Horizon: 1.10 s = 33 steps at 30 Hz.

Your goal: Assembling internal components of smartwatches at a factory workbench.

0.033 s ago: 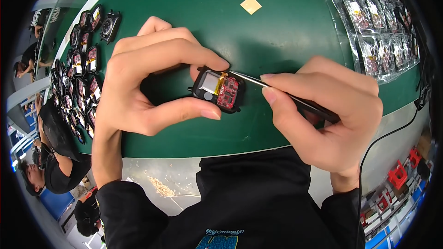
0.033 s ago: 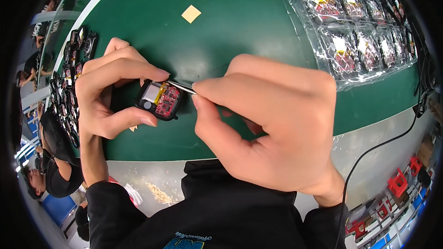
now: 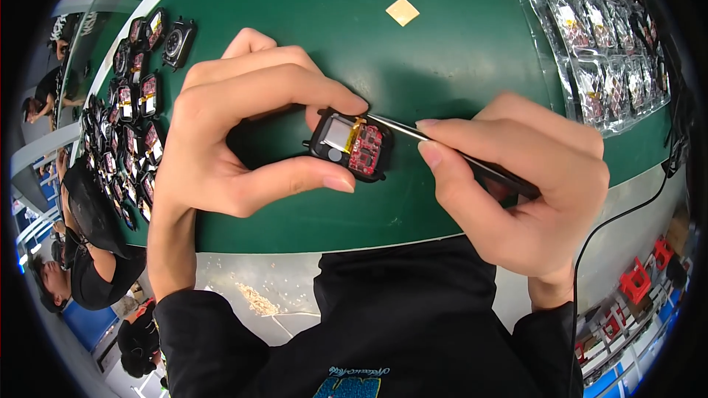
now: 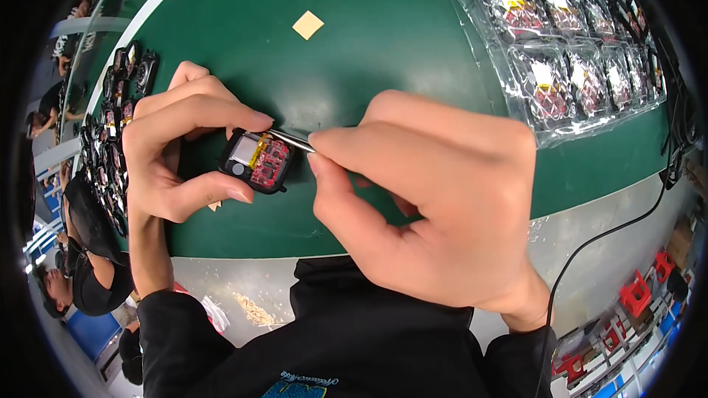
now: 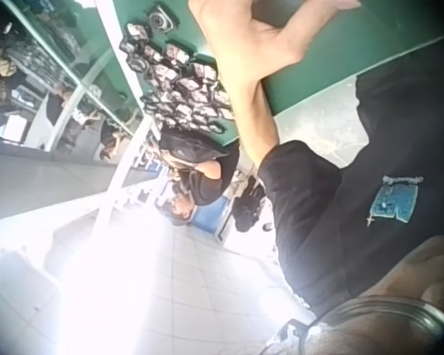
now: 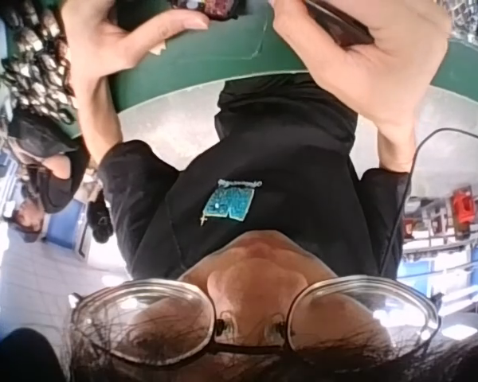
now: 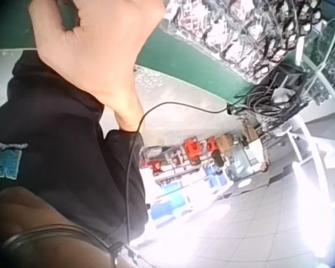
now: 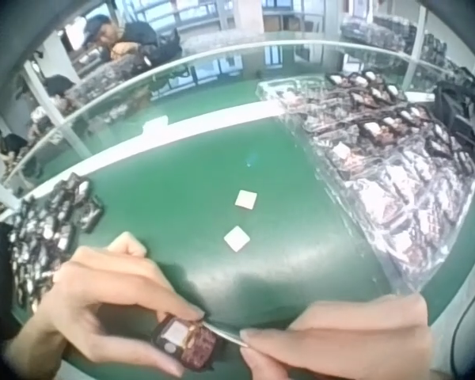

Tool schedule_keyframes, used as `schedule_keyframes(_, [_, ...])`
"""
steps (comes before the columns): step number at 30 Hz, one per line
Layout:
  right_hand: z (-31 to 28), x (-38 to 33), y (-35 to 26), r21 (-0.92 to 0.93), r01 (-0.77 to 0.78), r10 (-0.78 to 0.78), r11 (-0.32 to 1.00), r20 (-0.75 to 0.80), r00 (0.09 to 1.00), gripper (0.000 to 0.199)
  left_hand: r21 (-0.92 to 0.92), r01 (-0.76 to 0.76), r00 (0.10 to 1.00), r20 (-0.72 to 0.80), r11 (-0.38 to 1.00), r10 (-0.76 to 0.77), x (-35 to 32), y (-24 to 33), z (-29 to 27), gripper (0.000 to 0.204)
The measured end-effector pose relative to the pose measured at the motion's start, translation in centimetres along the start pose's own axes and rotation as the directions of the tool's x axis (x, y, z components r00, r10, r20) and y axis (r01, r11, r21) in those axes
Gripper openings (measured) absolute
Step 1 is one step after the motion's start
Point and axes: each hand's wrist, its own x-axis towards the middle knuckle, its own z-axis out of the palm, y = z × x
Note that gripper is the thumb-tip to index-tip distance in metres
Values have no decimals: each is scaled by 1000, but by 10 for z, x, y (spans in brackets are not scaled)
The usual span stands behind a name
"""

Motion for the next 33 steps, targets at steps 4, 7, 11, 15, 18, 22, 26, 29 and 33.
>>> schedule_keyframes(4, [3,0,0,-44,35,-36,998,-33,999,21,-20,5,1000,-11,1000,-5,1,0,2,70])
schedule_keyframes(7, [4,0,1,-39,45,-45,998,-20,999,22,-14,-8,1000,-10,1000,8,1,-1,1,70])
schedule_keyframes(11, [6,-2,4,-27,58,-58,998,-15,998,23,-16,2,1000,-5,1000,-2,1,0,0,70])
schedule_keyframes(15, [10,-6,7,-70,167,-171,983,-46,984,24,-18,-7,1000,-11,1000,7,0,1,1,69])
schedule_keyframes(18, [10,-5,10,-84,203,-207,976,-44,977,24,-19,3,1000,-10,1000,-4,-1,0,2,69])
schedule_keyframes(22, [7,-4,5,-65,147,-149,987,-34,988,23,-17,-24,1000,-6,1000,24,0,-2,0,69])
schedule_keyframes(26, [2,-1,3,-59,104,-108,993,-70,992,22,12,-2,1000,-1,1000,2,4,1,-1,69])
schedule_keyframes(29, [1,-2,2,16,11,-8,1000,-181,983,18,59,26,999,-49,998,-23,8,3,2,68])
schedule_keyframes(33, [1,-2,2,85,-1,22,996,-236,972,16,46,58,998,-39,997,-57,6,6,0,58])
